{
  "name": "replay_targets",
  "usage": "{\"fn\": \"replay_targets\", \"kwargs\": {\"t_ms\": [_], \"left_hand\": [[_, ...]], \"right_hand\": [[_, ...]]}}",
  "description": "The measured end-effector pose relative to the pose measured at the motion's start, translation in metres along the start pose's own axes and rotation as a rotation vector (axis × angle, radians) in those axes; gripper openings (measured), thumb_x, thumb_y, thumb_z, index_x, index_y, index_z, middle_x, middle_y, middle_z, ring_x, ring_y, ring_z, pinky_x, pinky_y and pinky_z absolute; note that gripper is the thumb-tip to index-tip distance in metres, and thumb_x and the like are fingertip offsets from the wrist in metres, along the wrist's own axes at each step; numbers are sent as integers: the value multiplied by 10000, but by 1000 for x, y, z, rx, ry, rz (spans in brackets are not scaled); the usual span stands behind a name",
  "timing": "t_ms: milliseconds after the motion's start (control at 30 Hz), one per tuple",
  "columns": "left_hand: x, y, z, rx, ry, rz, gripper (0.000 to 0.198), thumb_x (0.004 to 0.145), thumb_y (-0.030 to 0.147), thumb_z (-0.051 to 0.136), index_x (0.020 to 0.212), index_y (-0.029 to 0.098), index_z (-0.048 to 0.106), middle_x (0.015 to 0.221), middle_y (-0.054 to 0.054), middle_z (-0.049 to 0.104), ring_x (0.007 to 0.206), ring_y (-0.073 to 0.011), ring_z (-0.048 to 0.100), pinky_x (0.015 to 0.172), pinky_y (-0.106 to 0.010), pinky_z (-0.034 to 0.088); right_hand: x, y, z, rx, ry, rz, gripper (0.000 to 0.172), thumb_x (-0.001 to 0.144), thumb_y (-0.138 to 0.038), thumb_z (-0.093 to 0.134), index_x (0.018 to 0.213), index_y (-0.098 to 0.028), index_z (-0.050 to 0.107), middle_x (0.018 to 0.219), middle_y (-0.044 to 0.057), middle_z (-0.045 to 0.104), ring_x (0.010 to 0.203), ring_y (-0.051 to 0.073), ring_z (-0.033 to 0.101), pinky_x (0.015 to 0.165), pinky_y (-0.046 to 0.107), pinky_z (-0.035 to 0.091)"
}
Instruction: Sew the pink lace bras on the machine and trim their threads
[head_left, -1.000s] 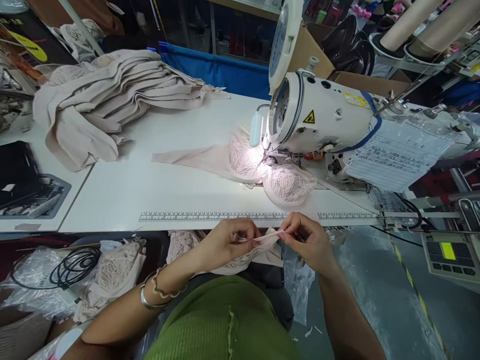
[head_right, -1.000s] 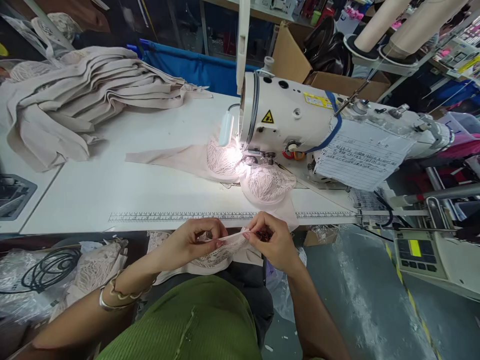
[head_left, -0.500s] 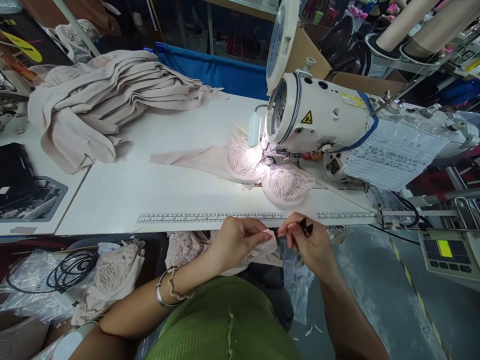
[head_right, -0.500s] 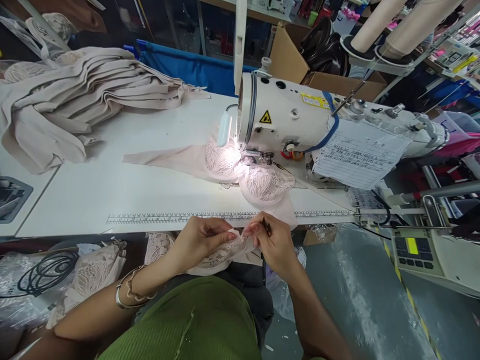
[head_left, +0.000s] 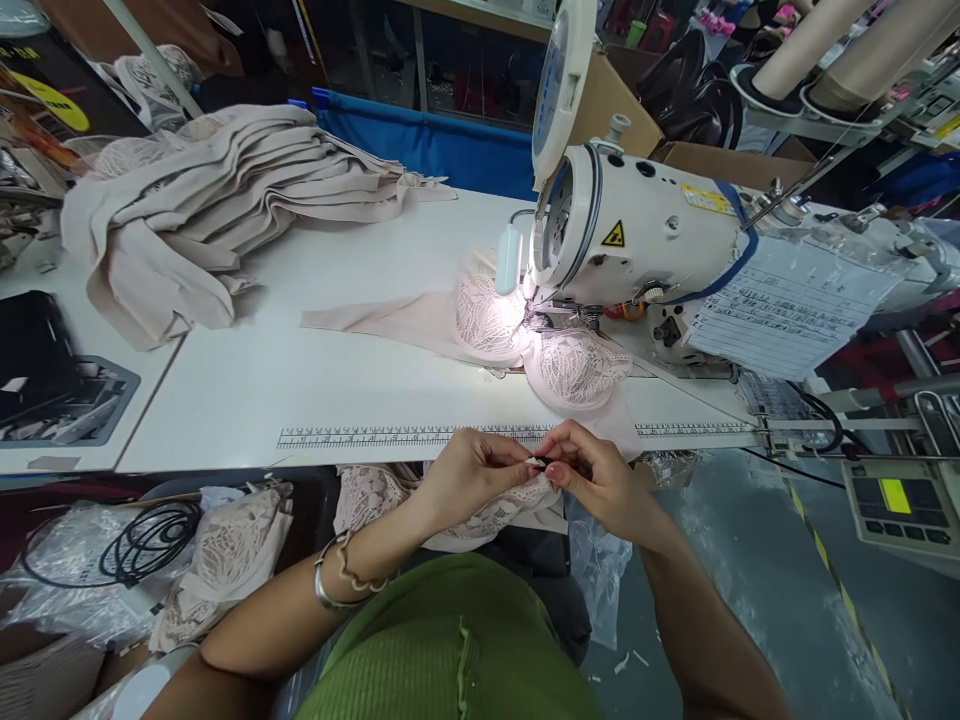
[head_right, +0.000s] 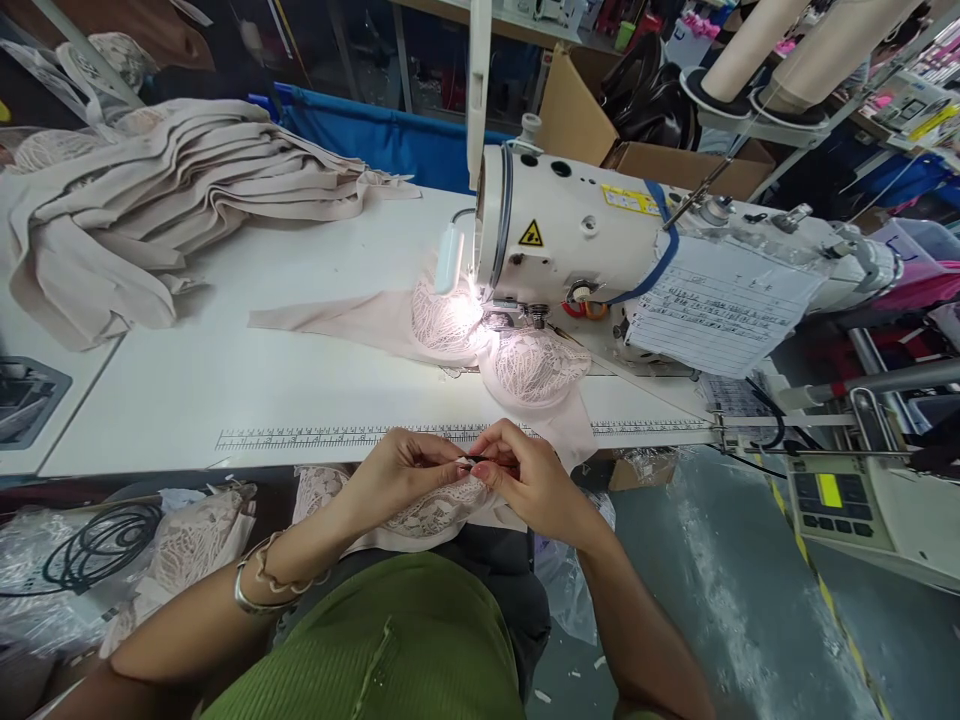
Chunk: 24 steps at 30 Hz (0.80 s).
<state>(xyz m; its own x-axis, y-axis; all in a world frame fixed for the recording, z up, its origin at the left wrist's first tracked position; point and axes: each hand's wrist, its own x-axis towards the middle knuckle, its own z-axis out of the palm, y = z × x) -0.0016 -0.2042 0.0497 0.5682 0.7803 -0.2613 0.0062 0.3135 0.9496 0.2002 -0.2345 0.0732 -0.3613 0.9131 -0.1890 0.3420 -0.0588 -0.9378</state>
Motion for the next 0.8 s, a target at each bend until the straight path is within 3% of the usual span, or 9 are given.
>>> {"fn": "replay_targets", "kwargs": {"t_ms": [167,267,533,700,800], "left_hand": [[-2,3,1,31,-15,12,221,768,304,685,659,115,716,552,30,502,538,-64,351,497,-181,281],[-3,5,2,45,-17,7,252,786,332,670,671,114,721,519,42,443,512,-60,293,469,-185,236],[-3,4,5,92,57,-7,244,791,388,688,796,144,693,571,15,593,485,-76,407,461,-183,284],[-4,-3,13,87,116,43,259,825,373,694,911,195,527,573,44,623,480,-80,443,494,-168,328],[-6,-9,3,260,117,128,194,860,348,669,916,192,568,643,18,666,558,-112,532,557,-195,396]], "right_hand": [[2,-2,3,2,16,6,236,957,-472,608,963,-243,551,760,-14,619,659,128,524,590,242,388],[3,1,7,-9,99,16,259,946,-487,617,950,-242,535,661,-45,552,596,120,459,559,245,342],[1,13,4,45,299,-61,512,924,-727,471,908,-219,542,610,-73,363,522,102,311,495,256,253],[3,1,16,-102,241,-29,400,946,-570,559,790,-203,551,672,-34,465,595,108,411,537,245,344],[-1,-6,18,-140,308,-26,348,938,-522,591,790,-208,571,643,-32,515,552,107,450,506,240,364]]}}
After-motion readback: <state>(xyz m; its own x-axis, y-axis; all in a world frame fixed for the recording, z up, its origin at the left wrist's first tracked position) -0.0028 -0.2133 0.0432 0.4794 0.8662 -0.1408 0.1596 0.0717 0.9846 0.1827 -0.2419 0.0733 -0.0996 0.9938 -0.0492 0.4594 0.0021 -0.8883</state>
